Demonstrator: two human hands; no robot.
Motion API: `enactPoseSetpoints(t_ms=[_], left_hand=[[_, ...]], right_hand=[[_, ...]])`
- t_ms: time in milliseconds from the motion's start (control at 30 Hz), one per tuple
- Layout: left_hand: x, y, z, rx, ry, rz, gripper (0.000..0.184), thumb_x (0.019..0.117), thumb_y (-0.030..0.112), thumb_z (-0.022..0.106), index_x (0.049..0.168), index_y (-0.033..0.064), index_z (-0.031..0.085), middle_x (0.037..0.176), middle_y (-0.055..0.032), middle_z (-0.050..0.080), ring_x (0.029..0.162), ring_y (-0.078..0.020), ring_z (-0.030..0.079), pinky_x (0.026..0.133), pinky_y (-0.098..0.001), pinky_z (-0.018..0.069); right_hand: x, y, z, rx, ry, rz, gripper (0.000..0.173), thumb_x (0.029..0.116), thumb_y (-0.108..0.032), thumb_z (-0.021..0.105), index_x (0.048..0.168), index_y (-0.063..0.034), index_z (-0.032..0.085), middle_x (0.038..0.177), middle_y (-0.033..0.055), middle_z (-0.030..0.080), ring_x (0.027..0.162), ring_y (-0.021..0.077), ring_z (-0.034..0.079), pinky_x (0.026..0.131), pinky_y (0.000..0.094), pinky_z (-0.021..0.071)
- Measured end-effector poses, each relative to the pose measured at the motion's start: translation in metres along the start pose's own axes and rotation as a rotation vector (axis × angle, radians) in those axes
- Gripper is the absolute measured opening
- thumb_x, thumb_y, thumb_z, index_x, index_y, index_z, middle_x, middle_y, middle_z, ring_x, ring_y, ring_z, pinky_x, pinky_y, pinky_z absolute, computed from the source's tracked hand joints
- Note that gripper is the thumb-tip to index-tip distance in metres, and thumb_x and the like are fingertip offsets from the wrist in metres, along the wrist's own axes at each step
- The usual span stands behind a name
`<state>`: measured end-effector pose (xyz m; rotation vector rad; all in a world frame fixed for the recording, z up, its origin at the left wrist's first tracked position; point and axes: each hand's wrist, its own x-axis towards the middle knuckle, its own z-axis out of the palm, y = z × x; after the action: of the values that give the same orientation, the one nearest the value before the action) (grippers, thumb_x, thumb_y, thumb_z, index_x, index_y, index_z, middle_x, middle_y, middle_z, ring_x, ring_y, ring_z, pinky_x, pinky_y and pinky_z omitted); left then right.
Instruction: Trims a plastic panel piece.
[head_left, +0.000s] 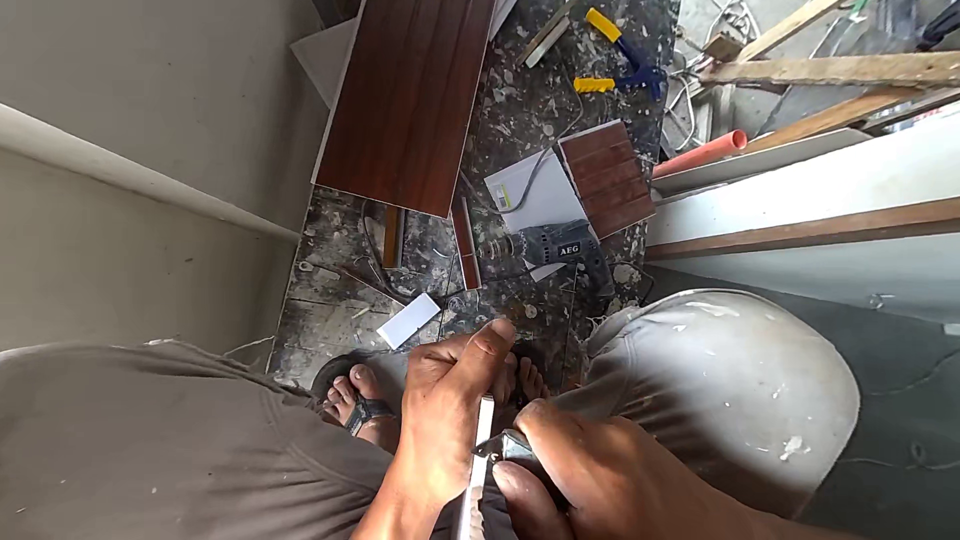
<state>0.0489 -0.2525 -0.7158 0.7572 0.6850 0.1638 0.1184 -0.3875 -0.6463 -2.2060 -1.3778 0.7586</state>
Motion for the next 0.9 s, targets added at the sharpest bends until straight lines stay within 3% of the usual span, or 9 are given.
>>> enactPoseSetpoints(t_ms=[400,633,700,800,900], left_hand=[[-0.001,-0.002,-0.004,0.017,0.045,-0.023,0.053,0.1023,0.027,0.057,0.052,0.0096,0.053,0.048,-0.001,0.044,0.041,-0.0059,0.041,0.04,-0.0195,0.0338],[0.002,0.001,0.003,0.006,-0.019,0.036,0.05,0.1036,0.026,0.057,0.056,0.0084,0.057,0.049,-0.0007,0.043,0.043,-0.0058,0.042,0.043,-0.02,0.0372],[0.003,0.003,0.006,-0.001,-0.021,0.057,0.05,0.1048,0.024,0.056,0.057,0.0082,0.058,0.048,0.0,0.044,0.042,-0.0045,0.043,0.042,-0.0191,0.0388],[0.004,0.007,0.011,0.023,0.022,0.077,0.048,0.1054,0.024,0.055,0.06,0.0111,0.062,0.049,0.0021,0.046,0.043,-0.002,0.045,0.042,-0.0172,0.0403],[0.006,0.012,0.014,0.076,0.044,0.089,0.047,0.1059,0.027,0.055,0.062,0.0121,0.065,0.051,0.001,0.051,0.046,-0.0023,0.05,0.044,-0.0175,0.0445]], right_hand=[[-0.007,-0.006,0.009,0.049,-0.066,0.015,0.031,0.1067,-0.035,0.05,0.091,-0.0095,0.057,0.062,0.0021,0.05,0.047,0.0165,0.052,0.039,0.0319,0.0392],[0.0,0.003,-0.017,-0.027,-0.06,-0.049,0.032,0.1074,-0.039,0.049,0.093,-0.0116,0.06,0.064,0.0014,0.051,0.048,0.0161,0.051,0.038,0.0332,0.0356],[0.003,0.006,-0.023,-0.023,0.034,-0.044,0.033,0.1074,-0.038,0.049,0.093,-0.0118,0.062,0.064,-0.0002,0.053,0.049,0.0126,0.051,0.039,0.0307,0.0361],[0.012,0.018,-0.025,0.111,0.2,-0.014,0.031,0.1072,-0.037,0.049,0.093,-0.0143,0.064,0.067,-0.0071,0.053,0.055,-0.0003,0.05,0.044,0.0191,0.038],[0.016,0.026,-0.025,0.32,0.185,0.005,0.033,0.1095,-0.036,0.046,0.099,-0.0114,0.065,0.075,-0.0072,0.057,0.065,-0.0028,0.055,0.053,0.0154,0.0461]])
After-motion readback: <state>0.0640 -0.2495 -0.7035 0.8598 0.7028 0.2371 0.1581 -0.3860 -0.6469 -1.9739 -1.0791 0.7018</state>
